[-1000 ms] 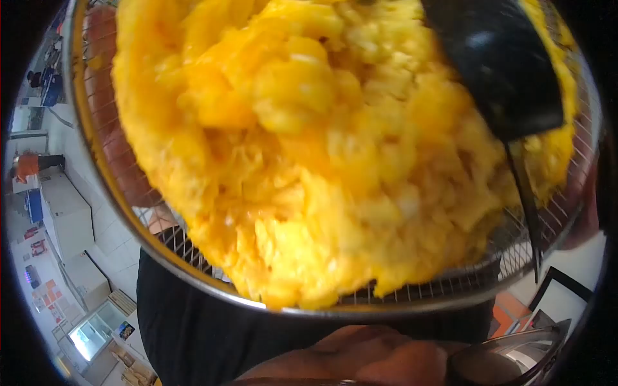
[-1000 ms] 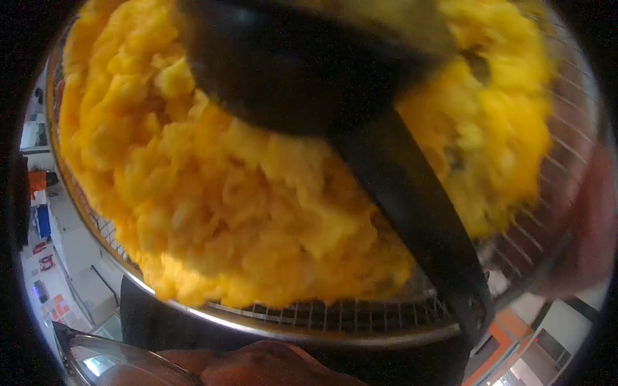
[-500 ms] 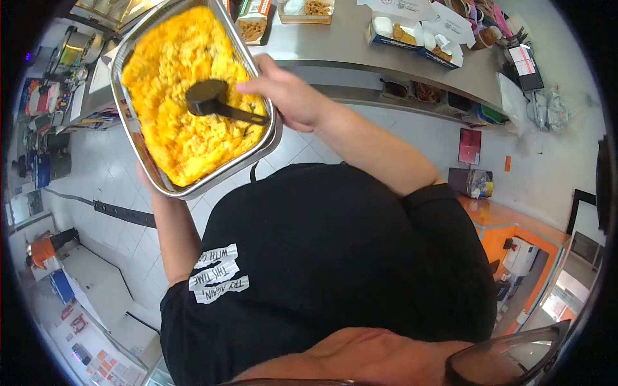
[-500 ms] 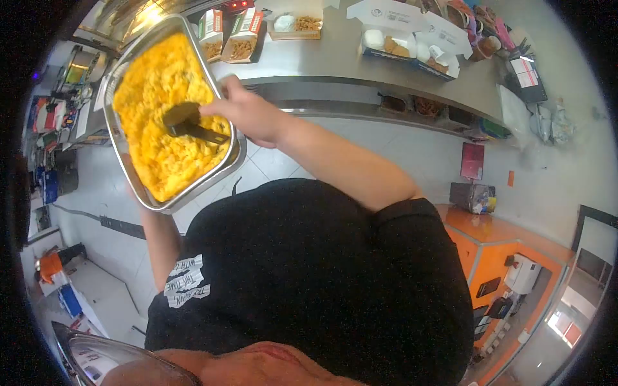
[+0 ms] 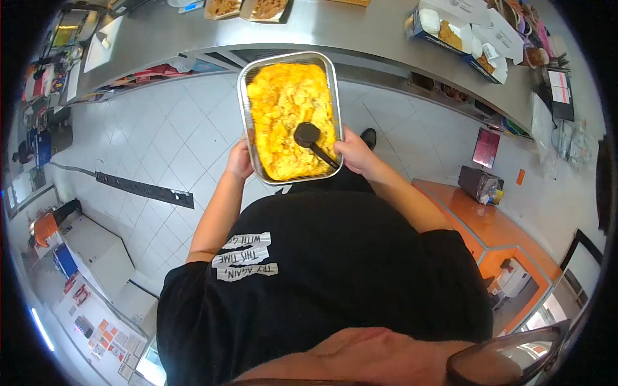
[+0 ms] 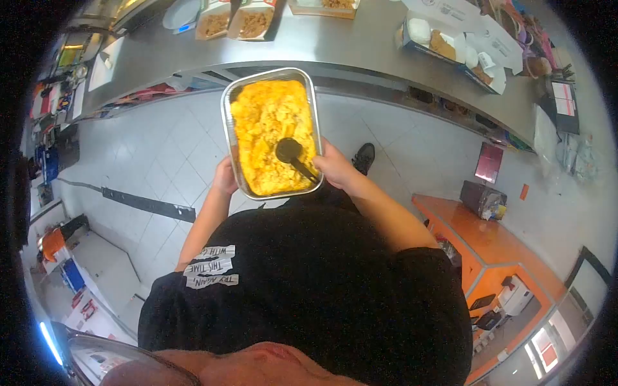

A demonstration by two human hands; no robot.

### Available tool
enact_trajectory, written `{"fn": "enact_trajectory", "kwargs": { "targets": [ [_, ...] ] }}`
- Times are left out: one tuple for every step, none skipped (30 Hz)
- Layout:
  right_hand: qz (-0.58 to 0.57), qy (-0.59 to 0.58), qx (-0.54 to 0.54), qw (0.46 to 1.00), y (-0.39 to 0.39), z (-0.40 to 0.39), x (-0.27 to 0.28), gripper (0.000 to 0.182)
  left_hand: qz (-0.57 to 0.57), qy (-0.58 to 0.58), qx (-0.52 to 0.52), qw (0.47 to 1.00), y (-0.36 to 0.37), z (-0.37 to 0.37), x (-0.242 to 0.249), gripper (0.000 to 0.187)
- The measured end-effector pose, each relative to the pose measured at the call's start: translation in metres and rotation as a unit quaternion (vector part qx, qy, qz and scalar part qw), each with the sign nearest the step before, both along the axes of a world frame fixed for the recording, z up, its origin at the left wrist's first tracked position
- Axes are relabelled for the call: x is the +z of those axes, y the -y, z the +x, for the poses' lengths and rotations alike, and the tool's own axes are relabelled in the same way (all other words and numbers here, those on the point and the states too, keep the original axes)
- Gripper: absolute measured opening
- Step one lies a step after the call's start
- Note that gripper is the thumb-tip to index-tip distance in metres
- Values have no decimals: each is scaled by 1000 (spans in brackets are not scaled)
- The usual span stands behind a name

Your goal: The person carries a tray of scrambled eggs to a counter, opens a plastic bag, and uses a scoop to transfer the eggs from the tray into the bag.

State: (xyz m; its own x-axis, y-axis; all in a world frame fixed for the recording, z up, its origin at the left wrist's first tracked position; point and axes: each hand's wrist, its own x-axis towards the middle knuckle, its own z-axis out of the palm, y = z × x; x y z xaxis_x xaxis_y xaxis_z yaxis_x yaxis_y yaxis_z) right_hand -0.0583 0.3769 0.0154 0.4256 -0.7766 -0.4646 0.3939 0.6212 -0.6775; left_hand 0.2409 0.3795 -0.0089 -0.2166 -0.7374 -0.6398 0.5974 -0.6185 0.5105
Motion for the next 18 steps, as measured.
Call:
{"fn": "enact_trajectory", "kwargs": {
  "targets": [
    [23, -7, -7, 1000, -1, 7, -11, 71, 9, -5, 1, 1000, 8, -2, 6, 42],
    [41, -12, -15, 999, -6, 0, -23, 71, 10, -13, -19, 1000, 9, -11, -1, 44],
    [61, -18, -23, 998, -11, 5, -28, 70, 12, -22, -39, 999, 9, -5, -5, 47],
    [54, -39, -23, 998, -10, 5, -36, 69, 3, -41, -63, 997, 11, -1, -17, 50],
    [63, -55, -14, 996, -8, 5, -44, 69, 28, -47, -67, 996, 13, 5, -26, 50],
    [70, -71, -6, 995, -5, 6, -49, 68, 51, -52, -71, 995, 17, 6, -28, 50],
    [72, -88, 0, 994, 6, 8, -55, 68, 68, -57, -78, 993, 31, 9, -32, 50],
    [92, -67, -9, 994, 7, 8, -59, 67, 74, -39, -95, 992, 35, 10, -34, 50],
    [106, -63, -11, 992, 11, 9, -62, 67, 86, -56, -105, 989, 42, 15, -38, 50],
    [120, -58, -15, 991, 12, 9, -64, 66, 98, -72, -116, 986, 46, 18, -41, 50],
    [134, -54, -19, 989, 9, 10, -64, 66, 109, -89, -128, 982, 47, 22, -44, 50],
    [138, -60, -18, 988, 5, 10, -67, 66, 93, -84, -154, 980, 45, 25, -50, 56],
    [142, -66, -18, 988, 0, 10, -73, 65, 79, -58, -170, 981, 45, 23, -46, 55],
    [144, -71, -18, 987, -5, 11, -80, 65, 64, -31, -186, 980, 45, 21, -43, 55],
    [139, -75, -20, 987, -6, 12, -81, 64, 47, -4, -200, 979, 44, 19, -39, 55],
    [133, -79, -22, 988, -7, 12, -83, 63, 69, -4, -215, 974, 46, 23, -37, 56],
    [126, -83, -25, 988, -8, 7, -85, 63, 70, -4, -219, 973, 48, 19, -38, 56],
    [125, -72, -35, 989, -8, 8, -81, 60, 71, -4, -222, 972, 48, 21, -39, 57]
  ]
}}
